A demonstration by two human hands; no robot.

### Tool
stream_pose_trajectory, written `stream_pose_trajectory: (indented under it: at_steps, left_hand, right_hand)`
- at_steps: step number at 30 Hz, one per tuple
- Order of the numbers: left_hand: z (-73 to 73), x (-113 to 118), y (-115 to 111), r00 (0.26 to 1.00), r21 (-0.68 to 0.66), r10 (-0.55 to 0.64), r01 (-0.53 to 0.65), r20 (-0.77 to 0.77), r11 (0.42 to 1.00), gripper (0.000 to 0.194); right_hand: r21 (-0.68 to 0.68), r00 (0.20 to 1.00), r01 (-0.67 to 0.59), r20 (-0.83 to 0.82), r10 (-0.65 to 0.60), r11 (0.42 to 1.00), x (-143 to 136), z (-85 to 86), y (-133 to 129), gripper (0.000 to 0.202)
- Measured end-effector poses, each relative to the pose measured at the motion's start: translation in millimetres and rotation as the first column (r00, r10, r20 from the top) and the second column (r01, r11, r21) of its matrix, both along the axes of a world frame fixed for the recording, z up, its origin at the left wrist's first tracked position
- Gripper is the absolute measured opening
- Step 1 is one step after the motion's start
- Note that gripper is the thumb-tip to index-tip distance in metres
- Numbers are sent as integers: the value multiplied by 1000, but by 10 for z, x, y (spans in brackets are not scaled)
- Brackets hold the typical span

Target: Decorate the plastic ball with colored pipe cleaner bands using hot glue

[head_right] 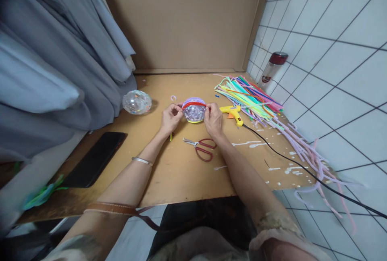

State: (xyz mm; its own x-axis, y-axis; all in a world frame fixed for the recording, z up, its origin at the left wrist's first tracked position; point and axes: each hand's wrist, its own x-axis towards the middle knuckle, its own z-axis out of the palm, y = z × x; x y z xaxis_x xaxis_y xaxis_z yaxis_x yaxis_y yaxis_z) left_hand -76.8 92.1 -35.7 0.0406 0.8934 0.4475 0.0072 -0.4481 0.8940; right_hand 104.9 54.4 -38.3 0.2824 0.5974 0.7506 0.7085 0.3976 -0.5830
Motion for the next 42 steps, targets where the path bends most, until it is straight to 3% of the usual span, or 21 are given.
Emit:
stream_pose_trajectory:
  at_steps: [25,39,42]
  left_hand:
    - [-21,32,-5,998,-89,47,-43,42,995,9]
    - [-22,-43,7,999,-119,-5,11,53,993,9]
    - [-23,-57,7,992,-139,-34,51,124,989,15]
  right_hand:
    - [-4,994,-36,-99,35,999,-2,20,-19,11]
    - [7,991,-71,-113,71,997,-15,36,-45,12]
    - [5,989,-82,-126,82,997,-28,52,-73,12]
